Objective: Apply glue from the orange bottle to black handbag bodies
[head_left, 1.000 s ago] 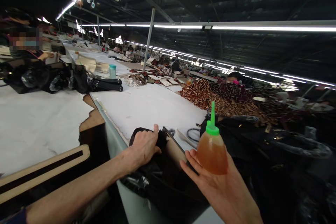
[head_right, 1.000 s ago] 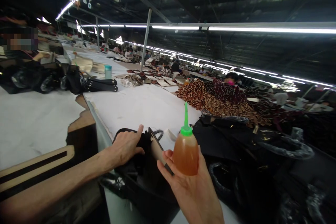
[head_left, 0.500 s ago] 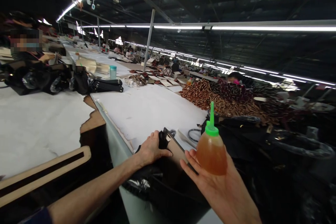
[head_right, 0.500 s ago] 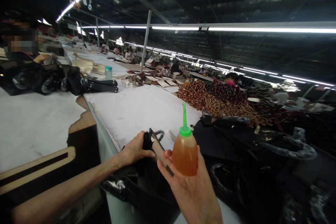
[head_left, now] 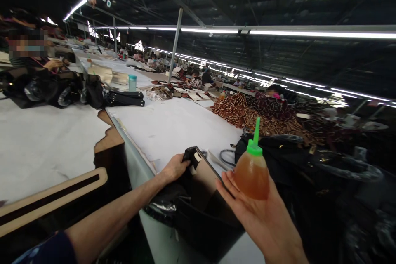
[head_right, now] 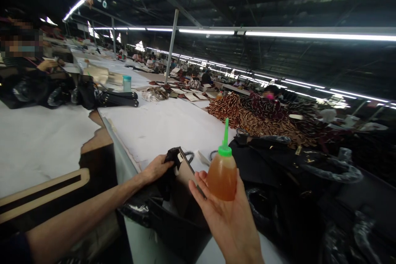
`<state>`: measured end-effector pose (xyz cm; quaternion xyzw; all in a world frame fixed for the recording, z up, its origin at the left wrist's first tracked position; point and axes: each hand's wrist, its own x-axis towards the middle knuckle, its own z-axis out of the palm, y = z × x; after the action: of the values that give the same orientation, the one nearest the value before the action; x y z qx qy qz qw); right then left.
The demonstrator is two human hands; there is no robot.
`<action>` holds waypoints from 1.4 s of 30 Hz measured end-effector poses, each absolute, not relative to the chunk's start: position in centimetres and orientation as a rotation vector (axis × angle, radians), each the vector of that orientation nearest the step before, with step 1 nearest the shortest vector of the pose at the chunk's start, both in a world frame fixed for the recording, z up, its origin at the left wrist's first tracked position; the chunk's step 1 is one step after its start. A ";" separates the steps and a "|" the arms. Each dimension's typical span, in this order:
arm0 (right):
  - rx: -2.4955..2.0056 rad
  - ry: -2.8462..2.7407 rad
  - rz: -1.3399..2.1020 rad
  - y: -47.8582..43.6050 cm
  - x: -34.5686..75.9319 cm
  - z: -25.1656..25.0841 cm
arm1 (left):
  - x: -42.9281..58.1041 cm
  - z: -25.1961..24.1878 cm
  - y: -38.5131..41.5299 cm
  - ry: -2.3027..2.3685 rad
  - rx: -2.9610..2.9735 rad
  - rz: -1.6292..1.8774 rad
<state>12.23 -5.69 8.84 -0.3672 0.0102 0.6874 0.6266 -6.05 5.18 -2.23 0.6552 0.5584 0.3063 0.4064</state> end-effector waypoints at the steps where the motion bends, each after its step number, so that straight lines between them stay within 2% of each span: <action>1: -0.839 0.019 1.569 -5.8 12.1 9.0 | -6.2 -2.4 5.2 1.365 1.599 0.801; 6: -0.823 0.048 1.569 -7.2 11.7 9.7 | -6.7 -2.1 4.9 1.181 1.440 1.025; 10: -0.843 -0.014 1.627 -9.8 11.8 9.4 | -8.1 0.6 4.3 0.993 1.443 1.088; 15: -0.895 -0.221 1.764 -13.9 12.3 7.9 | -11.3 5.6 3.2 0.856 1.516 0.818; 18: -0.959 -0.391 1.802 -15.9 12.9 7.0 | -12.6 6.1 1.8 0.874 1.534 0.516; 22: -1.139 -0.595 1.523 -17.2 14.1 5.3 | -13.3 2.8 -1.0 0.911 1.500 0.231; 27: -1.413 -1.000 1.130 -18.1 15.6 3.2 | -13.2 -0.3 -3.8 0.905 1.417 0.093; 35: -1.614 -1.193 0.784 -18.1 16.2 3.9 | -12.8 1.2 -4.2 1.028 1.418 0.068; 42: -1.581 -1.299 0.676 -17.3 14.6 3.9 | -13.0 1.9 -4.4 1.115 1.415 0.099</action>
<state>14.64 -17.25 3.90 -0.6462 -0.5308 0.2763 0.4736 -13.04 -4.40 1.90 0.6153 0.4847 0.0432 0.6202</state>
